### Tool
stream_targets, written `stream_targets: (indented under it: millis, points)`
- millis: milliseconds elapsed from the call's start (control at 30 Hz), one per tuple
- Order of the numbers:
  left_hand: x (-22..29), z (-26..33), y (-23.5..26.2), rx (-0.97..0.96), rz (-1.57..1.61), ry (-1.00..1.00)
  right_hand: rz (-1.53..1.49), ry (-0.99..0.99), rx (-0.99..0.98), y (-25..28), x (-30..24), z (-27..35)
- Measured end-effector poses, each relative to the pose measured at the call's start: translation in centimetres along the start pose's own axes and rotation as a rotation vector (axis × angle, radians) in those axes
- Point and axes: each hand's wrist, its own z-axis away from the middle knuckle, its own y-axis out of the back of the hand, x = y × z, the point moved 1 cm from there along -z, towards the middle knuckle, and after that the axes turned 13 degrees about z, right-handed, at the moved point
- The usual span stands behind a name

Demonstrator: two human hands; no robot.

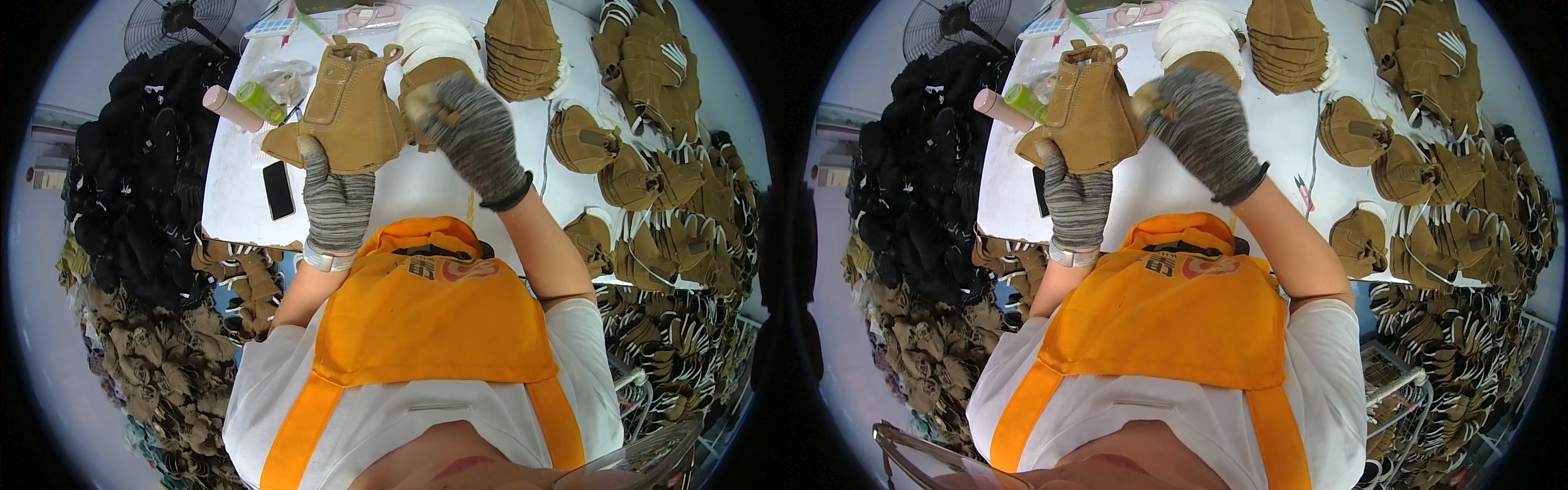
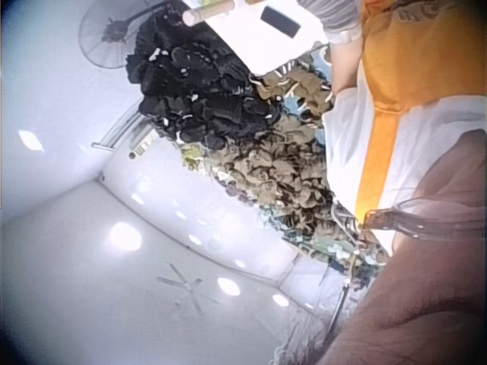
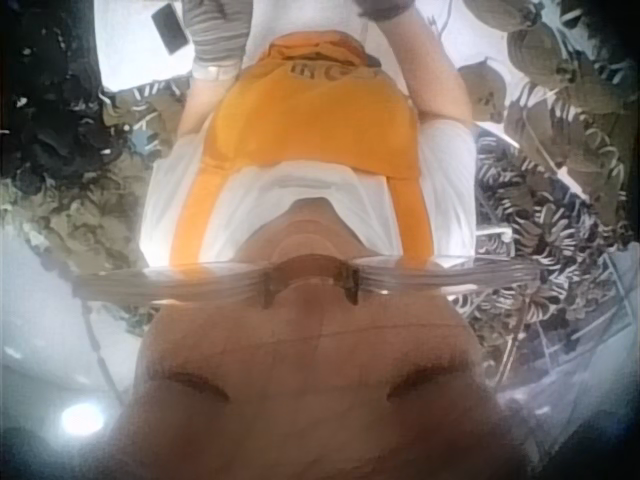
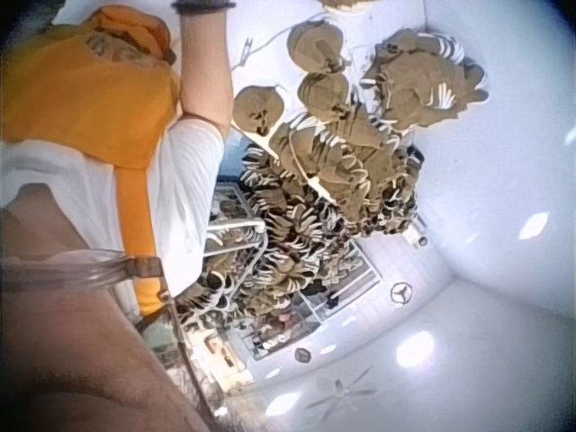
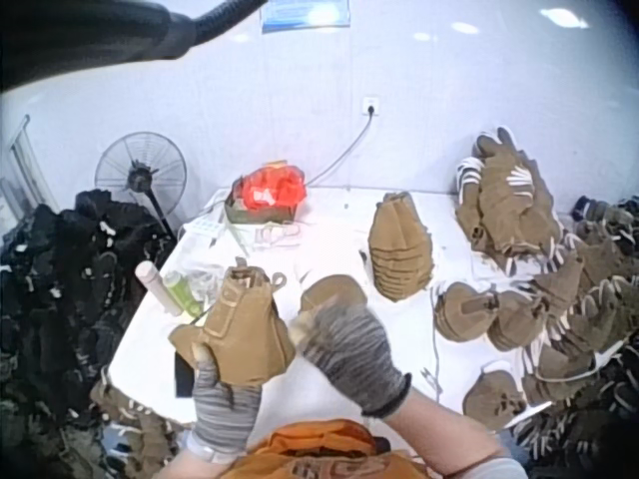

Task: The person trims excess material from the edges of boot upper components using a small pair of snips.

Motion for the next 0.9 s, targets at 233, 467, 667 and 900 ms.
stream_targets:
  millis: [233,467,667,900]
  points:
    - [-0.1,0.2,0.4,-0.008,-0.018,0.027,0.179,0.105,0.063,-0.8,-2.3,0.4]
    - [1.1,-0.3,0.1,-0.036,-0.880,-0.012,-0.115,-0.348,0.010,-0.4,3.7,-0.3]
    - [1.7,-0.4,1.5,0.051,-0.814,0.014,-0.304,-0.182,0.103,0.9,1.7,-0.1]
    - [1.4,-0.8,2.8,0.092,0.352,0.407,-0.044,0.226,0.215,0.2,0.1,-1.6]
